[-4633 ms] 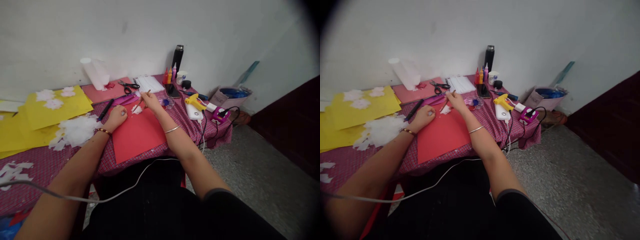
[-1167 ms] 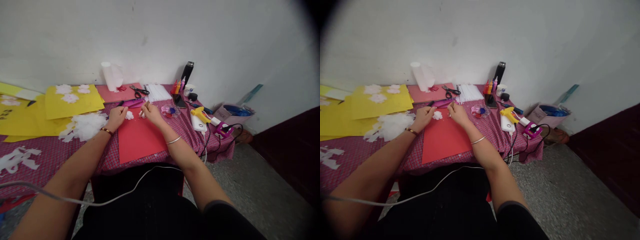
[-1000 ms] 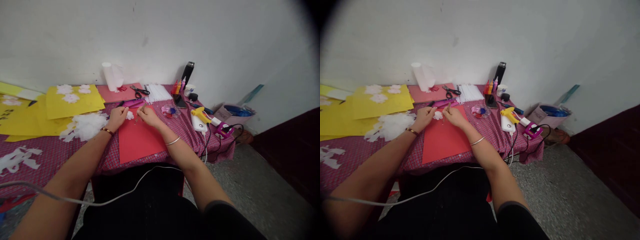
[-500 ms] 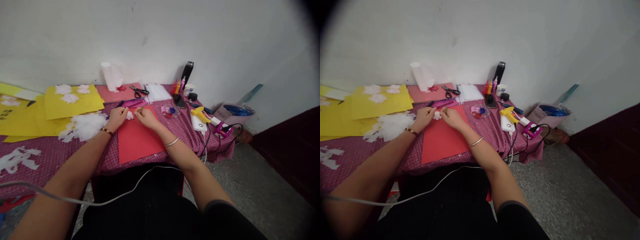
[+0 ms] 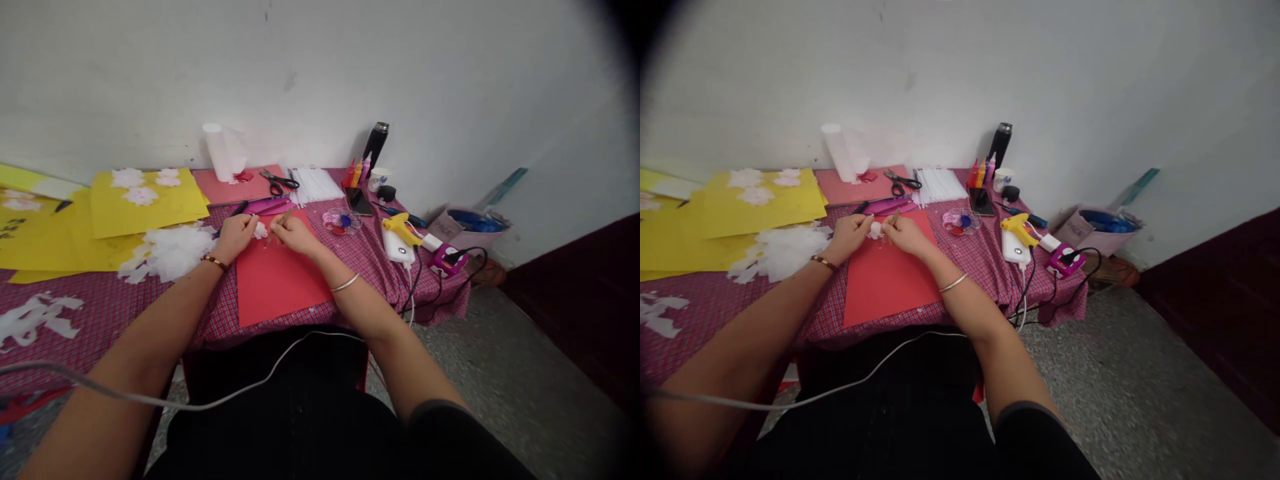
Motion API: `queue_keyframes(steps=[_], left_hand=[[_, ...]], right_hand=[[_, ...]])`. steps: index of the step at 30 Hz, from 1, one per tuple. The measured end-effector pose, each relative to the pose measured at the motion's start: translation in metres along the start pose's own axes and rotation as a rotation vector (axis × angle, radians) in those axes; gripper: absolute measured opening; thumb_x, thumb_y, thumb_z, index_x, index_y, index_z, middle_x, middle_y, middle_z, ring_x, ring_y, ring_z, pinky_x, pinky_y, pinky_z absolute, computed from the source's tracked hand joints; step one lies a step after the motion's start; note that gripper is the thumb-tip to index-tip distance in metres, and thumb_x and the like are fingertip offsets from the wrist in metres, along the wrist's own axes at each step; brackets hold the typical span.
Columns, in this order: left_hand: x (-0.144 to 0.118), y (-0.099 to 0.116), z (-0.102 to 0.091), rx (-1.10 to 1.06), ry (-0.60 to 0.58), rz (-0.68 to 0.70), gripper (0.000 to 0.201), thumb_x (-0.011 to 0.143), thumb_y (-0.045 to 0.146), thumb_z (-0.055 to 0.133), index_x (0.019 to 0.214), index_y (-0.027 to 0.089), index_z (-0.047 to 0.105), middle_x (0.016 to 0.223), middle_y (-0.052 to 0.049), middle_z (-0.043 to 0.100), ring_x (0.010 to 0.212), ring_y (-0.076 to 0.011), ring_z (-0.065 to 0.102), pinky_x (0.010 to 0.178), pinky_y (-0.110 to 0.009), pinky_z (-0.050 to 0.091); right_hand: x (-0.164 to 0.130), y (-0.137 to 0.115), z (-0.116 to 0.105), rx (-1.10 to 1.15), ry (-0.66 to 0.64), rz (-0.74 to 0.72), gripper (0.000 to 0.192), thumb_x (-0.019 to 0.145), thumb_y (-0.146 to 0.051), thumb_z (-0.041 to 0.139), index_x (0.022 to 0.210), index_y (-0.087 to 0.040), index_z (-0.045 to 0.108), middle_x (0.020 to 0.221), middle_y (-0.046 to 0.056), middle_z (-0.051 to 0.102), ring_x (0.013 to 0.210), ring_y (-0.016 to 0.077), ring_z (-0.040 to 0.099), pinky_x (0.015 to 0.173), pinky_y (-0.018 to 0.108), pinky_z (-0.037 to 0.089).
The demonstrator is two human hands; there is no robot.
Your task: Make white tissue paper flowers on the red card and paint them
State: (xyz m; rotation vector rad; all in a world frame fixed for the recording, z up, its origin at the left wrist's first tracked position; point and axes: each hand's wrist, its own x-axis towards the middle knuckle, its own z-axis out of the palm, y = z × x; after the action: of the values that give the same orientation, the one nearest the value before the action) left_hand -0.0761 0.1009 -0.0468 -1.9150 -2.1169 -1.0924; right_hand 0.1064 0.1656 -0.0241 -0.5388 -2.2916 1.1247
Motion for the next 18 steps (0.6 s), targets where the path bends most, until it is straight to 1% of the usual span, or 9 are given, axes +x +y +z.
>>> queue_keyframes(steps=[2, 5, 6, 10, 11, 15, 16, 18], left_hand=[[0.000, 0.000, 0.000, -0.002, -0.002, 0.005, 0.042, 0.092, 0.040, 0.040, 0.054, 0.022, 0.042, 0.053, 0.000, 0.049, 0.054, -0.0160, 0.044, 0.056, -0.032, 0.026], [0.000, 0.000, 0.000, -0.002, -0.002, 0.004, 0.043, 0.092, 0.041, 0.040, 0.054, 0.022, 0.043, 0.053, -0.001, 0.050, 0.054, -0.0162, 0.044, 0.056, -0.032, 0.027], [0.000, 0.000, 0.000, -0.001, -0.002, 0.003, 0.043, 0.092, 0.041, 0.040, 0.053, 0.022, 0.043, 0.053, -0.001, 0.050, 0.053, -0.0163, 0.044, 0.056, -0.032, 0.027], [0.000, 0.000, 0.001, 0.002, -0.007, 0.002, 0.043, 0.092, 0.041, 0.039, 0.054, 0.022, 0.044, 0.054, -0.001, 0.051, 0.056, -0.0169, 0.046, 0.057, -0.032, 0.028], [0.000, 0.000, 0.001, 0.003, -0.007, 0.001, 0.042, 0.092, 0.041, 0.039, 0.055, 0.022, 0.044, 0.054, -0.001, 0.051, 0.056, -0.0170, 0.046, 0.057, -0.032, 0.029], [0.000, 0.000, 0.001, -0.001, -0.008, 0.002, 0.043, 0.092, 0.043, 0.039, 0.055, 0.022, 0.044, 0.054, -0.001, 0.050, 0.055, -0.0168, 0.046, 0.057, -0.032, 0.028], [0.000, 0.000, 0.001, -0.003, -0.008, 0.004, 0.043, 0.092, 0.043, 0.039, 0.054, 0.022, 0.044, 0.054, -0.001, 0.049, 0.055, -0.0167, 0.046, 0.057, -0.032, 0.028], [0.000, 0.000, 0.001, -0.006, -0.009, 0.009, 0.043, 0.092, 0.042, 0.039, 0.054, 0.022, 0.042, 0.053, -0.001, 0.048, 0.055, -0.0167, 0.045, 0.057, -0.032, 0.028]], right_hand=[[0.001, 0.001, 0.000, 0.029, -0.005, 0.012, 0.023, 0.097, -0.025, 0.039, 0.081, -0.016, 0.053, 0.060, -0.003, 0.053, 0.055, 0.0104, 0.049, 0.058, 0.021, 0.037], [0.002, 0.003, -0.001, -0.083, 0.075, -0.024, 0.019, 0.094, -0.023, 0.045, 0.078, -0.016, 0.053, 0.064, -0.002, 0.054, 0.060, 0.0107, 0.050, 0.061, 0.022, 0.037], [0.002, 0.004, -0.001, -0.107, 0.081, -0.034, 0.018, 0.093, -0.022, 0.047, 0.077, -0.016, 0.053, 0.064, -0.002, 0.054, 0.060, 0.0109, 0.050, 0.061, 0.022, 0.037], [0.000, 0.002, -0.001, -0.010, -0.034, 0.011, 0.022, 0.097, -0.025, 0.039, 0.082, -0.017, 0.053, 0.061, -0.003, 0.053, 0.057, 0.0114, 0.050, 0.060, 0.022, 0.038], [0.000, 0.000, -0.002, -0.015, -0.037, 0.020, 0.022, 0.097, -0.025, 0.039, 0.082, -0.016, 0.053, 0.062, -0.003, 0.053, 0.058, 0.0116, 0.051, 0.060, 0.022, 0.038], [-0.003, -0.007, -0.003, -0.207, 0.057, -0.018, 0.019, 0.094, -0.022, 0.045, 0.080, -0.016, 0.056, 0.072, 0.002, 0.059, 0.069, 0.0132, 0.054, 0.068, 0.024, 0.038], [-0.004, -0.008, -0.003, -0.216, 0.070, -0.029, 0.019, 0.094, -0.022, 0.045, 0.080, -0.015, 0.057, 0.074, 0.002, 0.060, 0.070, 0.0133, 0.054, 0.069, 0.024, 0.038], [-0.004, -0.008, -0.003, -0.147, 0.060, -0.036, 0.021, 0.095, -0.023, 0.043, 0.081, -0.015, 0.056, 0.072, 0.002, 0.059, 0.068, 0.0130, 0.054, 0.068, 0.024, 0.038]])
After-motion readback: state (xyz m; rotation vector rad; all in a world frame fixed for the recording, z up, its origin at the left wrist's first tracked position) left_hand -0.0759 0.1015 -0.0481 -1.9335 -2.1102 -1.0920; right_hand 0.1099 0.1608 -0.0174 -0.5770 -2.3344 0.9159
